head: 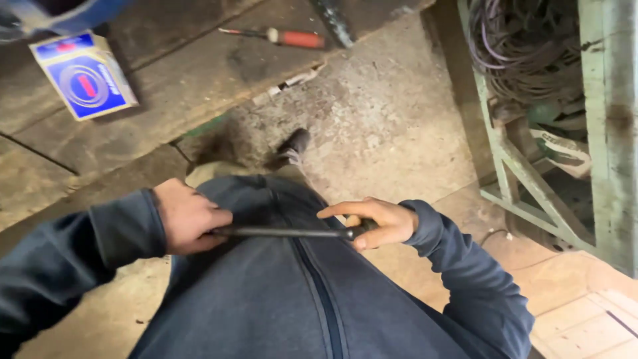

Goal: The person sits on the floor in front of an electric motor mounted on a metal stand, picks a socket from a shelf bin of sockets and extensions, fits it onto a long breaker bar, and repeatedly turns the bar on a bolt at the motor's shaft end, repositioning the tool between turns.

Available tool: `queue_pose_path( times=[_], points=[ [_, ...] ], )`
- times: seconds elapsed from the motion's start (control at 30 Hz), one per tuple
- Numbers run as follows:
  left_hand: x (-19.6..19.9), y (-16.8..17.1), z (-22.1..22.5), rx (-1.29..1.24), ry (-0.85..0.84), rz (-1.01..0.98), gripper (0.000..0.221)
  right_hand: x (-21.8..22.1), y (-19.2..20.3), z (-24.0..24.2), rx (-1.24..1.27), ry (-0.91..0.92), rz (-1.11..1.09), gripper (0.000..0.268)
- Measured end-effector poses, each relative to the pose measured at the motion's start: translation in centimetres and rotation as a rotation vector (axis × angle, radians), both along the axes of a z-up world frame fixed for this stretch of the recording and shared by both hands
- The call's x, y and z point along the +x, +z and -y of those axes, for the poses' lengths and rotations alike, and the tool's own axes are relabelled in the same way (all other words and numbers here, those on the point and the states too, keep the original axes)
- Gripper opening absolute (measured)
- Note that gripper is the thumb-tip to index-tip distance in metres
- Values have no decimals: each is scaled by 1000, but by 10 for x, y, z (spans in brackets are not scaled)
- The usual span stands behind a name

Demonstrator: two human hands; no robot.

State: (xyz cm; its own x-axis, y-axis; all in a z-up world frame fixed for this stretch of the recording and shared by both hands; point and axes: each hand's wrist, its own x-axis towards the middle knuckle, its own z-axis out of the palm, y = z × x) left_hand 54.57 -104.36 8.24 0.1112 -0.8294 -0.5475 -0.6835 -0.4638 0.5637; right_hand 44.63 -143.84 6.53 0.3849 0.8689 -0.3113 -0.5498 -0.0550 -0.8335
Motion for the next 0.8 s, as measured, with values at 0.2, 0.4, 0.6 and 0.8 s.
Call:
queue_pose_path(
  times=[0.2,0.4,0.6,0.8],
  points=[
    [18,52,66,39,-115,-109,28,-18,45,56,-149,-16,362,38],
    [43,75,90,-306,-133,-133,29,-18,88,85,-128,-121,496,31],
    [146,82,10,-15,2,148,28,-49,63,227,-354,-293,359,33],
    [167,9,1,-347,436,233,24,-65,-10,283,-868,-664,36,38]
  ],
)
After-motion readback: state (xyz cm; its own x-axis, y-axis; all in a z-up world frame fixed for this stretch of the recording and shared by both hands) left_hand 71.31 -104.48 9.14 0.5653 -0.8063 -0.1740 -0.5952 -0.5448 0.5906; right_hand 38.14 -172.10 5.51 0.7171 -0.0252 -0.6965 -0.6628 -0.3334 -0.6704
